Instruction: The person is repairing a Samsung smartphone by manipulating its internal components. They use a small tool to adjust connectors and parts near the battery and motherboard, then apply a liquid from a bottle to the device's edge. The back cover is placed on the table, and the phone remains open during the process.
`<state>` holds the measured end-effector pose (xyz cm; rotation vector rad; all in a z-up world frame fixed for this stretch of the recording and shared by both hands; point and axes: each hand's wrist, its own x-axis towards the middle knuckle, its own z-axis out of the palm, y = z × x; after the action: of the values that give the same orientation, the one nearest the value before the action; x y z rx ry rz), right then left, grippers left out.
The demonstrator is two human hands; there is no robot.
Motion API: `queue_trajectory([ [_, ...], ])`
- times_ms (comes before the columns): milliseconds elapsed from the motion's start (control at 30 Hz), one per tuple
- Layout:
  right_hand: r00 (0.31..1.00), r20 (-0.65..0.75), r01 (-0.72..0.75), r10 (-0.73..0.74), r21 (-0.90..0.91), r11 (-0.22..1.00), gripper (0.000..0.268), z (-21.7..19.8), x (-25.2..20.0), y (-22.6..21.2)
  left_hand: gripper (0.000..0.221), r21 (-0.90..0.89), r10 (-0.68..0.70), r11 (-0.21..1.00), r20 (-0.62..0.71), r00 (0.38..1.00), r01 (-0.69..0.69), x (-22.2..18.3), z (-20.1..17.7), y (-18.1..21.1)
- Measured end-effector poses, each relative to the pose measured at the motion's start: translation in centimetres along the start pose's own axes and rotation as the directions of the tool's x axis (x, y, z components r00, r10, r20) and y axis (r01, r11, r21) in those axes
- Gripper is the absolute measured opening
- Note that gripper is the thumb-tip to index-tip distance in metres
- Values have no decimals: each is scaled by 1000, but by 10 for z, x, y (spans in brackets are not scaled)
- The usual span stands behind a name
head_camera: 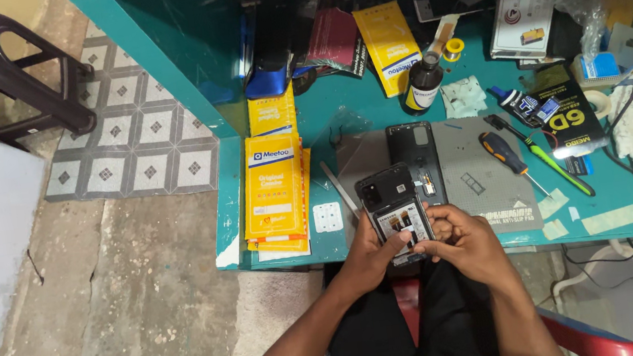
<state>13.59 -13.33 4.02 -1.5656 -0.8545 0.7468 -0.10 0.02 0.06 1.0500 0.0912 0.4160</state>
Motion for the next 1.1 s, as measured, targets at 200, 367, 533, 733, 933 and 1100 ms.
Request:
queue_trajectory([
  [200, 1000, 13, 0, -1, 82, 997, 52, 1, 1, -2, 54, 38, 6, 999, -34, 999, -5, -1, -2, -5],
  [367, 1000, 9, -6, 5, 51, 999, 52, 2, 2, -2, 53, 8, -17, 1000, -48, 999, 17, -1, -4, -12],
  [533, 1000, 18, 7, -8, 33, 999, 53, 2, 3, 1, 54, 60, 5, 998, -29, 1000, -3, -1, -5, -10],
  [733, 1000, 8, 6, -6, -5, 1000, 52, 1, 3, -1, 53, 86, -12, 996, -28, 1000, 14, -1, -7, -12],
  [933, 1000, 7, 0, 0, -26, 1000, 52, 2, 3, -4, 54, 71, -45, 996, -48, 998, 49, 1, -6, -11],
  [1100, 1000, 4, 2, -2, -49, 999, 51, 1, 3, -5, 56, 130, -17, 991, -56, 998, 24, 0, -5, -7],
])
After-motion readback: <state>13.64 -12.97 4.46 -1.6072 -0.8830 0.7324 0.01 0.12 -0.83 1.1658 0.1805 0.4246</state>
